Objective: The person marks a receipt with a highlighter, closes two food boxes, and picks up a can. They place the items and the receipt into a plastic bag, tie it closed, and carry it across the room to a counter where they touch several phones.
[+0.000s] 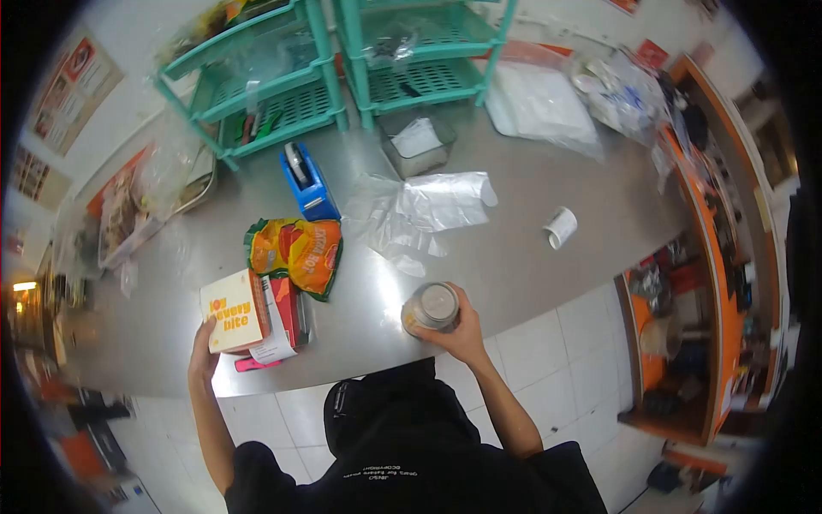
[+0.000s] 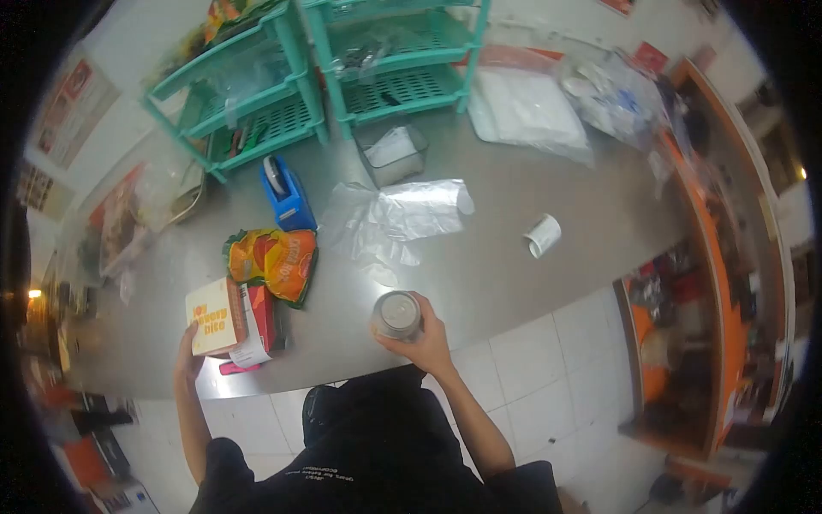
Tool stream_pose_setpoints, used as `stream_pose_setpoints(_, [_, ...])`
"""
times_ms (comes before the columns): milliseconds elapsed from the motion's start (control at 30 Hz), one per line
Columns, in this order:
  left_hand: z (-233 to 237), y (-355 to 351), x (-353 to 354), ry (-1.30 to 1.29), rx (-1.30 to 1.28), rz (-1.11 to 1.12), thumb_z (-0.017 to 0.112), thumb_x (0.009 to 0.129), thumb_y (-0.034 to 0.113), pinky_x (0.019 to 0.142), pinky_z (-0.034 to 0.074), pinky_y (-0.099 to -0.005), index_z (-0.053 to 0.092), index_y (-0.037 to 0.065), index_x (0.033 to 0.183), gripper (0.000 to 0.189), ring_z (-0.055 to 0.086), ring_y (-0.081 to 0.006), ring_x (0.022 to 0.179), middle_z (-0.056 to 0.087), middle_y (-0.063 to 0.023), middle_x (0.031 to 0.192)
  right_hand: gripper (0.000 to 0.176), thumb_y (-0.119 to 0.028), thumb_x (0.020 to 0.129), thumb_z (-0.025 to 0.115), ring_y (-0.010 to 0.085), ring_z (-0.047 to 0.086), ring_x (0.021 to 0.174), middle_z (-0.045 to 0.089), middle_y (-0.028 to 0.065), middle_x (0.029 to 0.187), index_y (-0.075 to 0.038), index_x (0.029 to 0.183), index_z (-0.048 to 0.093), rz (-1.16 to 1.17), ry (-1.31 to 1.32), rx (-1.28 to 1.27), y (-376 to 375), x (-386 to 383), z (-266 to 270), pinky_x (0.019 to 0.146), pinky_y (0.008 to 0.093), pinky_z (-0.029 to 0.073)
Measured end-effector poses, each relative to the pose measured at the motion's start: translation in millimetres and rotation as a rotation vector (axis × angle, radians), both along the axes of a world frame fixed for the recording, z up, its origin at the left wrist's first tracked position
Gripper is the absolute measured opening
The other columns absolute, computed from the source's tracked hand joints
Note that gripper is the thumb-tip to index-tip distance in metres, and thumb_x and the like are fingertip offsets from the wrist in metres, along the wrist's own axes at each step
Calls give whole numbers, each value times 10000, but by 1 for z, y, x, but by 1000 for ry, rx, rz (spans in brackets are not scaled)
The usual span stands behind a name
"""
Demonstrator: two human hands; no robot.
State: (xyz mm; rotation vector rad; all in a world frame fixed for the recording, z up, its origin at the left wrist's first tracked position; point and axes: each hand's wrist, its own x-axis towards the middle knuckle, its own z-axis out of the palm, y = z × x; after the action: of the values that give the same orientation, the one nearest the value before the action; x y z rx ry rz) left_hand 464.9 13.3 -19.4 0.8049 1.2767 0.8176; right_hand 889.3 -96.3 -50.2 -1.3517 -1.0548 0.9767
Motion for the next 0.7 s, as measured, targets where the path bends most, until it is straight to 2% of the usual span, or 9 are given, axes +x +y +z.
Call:
stream_pose_setpoints(233, [16,8,35,126,-52,-19,536,781,296,878,374,-291,331,-41,1200,576,498,-206,1008,494,-153,1097,665,-173,587,762,167,509,976,526,95,1034,-1,1123,409,88,175,-26,13,14,-5,862,310,393])
stream_pose_setpoints(367, [16,2,67,161,-50,-35,535,782,290,884,371,-292,306,-42,1221,597,490,-207,1019,480,-156,1115,677,-167,575,769,174,510,974,523,98,1034,-2,1125,409,110,158,-15,20,16,3,860,307,394])
stream_pose_setpoints(600, [14,-17,157,95,-49,-78,532,792,280,891,354,-291,292,-19,1238,588,452,-207,1057,453,-155,1146,679,-165,571,769,180,503,977,517,103,1033,1,1125,413,-57,39,32,9,65,11,848,312,397])
stream_pose_setpoints(700, [6,-32,199,85,-13,-50,528,800,270,902,335,-286,282,-15,1243,582,437,-201,1061,440,-143,1156,722,-76,557,768,168,479,994,480,88,1053,0,1152,365,-116,-32,7,3,107,17,861,310,392])
